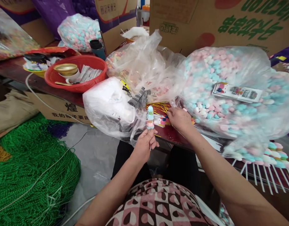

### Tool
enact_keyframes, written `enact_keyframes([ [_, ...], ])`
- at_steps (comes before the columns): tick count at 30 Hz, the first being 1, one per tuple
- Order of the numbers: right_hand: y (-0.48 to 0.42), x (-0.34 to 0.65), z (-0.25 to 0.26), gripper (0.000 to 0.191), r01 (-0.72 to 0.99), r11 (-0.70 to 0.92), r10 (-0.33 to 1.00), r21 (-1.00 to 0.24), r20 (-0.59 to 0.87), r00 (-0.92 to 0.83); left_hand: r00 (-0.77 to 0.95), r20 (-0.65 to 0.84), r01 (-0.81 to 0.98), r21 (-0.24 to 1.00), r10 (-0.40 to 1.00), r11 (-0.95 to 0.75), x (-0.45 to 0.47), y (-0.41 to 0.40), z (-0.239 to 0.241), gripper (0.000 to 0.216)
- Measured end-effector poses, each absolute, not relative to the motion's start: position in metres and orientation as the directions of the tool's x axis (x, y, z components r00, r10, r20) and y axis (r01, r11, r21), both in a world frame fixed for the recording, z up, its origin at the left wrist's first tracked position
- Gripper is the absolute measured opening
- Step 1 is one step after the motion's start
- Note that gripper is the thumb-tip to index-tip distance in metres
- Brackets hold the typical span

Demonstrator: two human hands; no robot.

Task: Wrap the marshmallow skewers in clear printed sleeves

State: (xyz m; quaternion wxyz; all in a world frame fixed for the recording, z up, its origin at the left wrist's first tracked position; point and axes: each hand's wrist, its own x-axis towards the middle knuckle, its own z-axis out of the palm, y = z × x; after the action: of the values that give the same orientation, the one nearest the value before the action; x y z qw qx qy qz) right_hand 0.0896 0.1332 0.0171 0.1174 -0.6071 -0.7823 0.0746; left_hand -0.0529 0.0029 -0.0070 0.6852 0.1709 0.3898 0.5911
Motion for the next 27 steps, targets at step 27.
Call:
enact_keyframes([
  [27, 0.126, 0.116, 0.002, 0.028, 0.076, -0.119, 0.987, -0.99, -0.126, -0.102, 0.018, -0.366, -0.666, 0.69, 0.931, 0.284, -0.045, 0.005, -0.015, 0.036],
])
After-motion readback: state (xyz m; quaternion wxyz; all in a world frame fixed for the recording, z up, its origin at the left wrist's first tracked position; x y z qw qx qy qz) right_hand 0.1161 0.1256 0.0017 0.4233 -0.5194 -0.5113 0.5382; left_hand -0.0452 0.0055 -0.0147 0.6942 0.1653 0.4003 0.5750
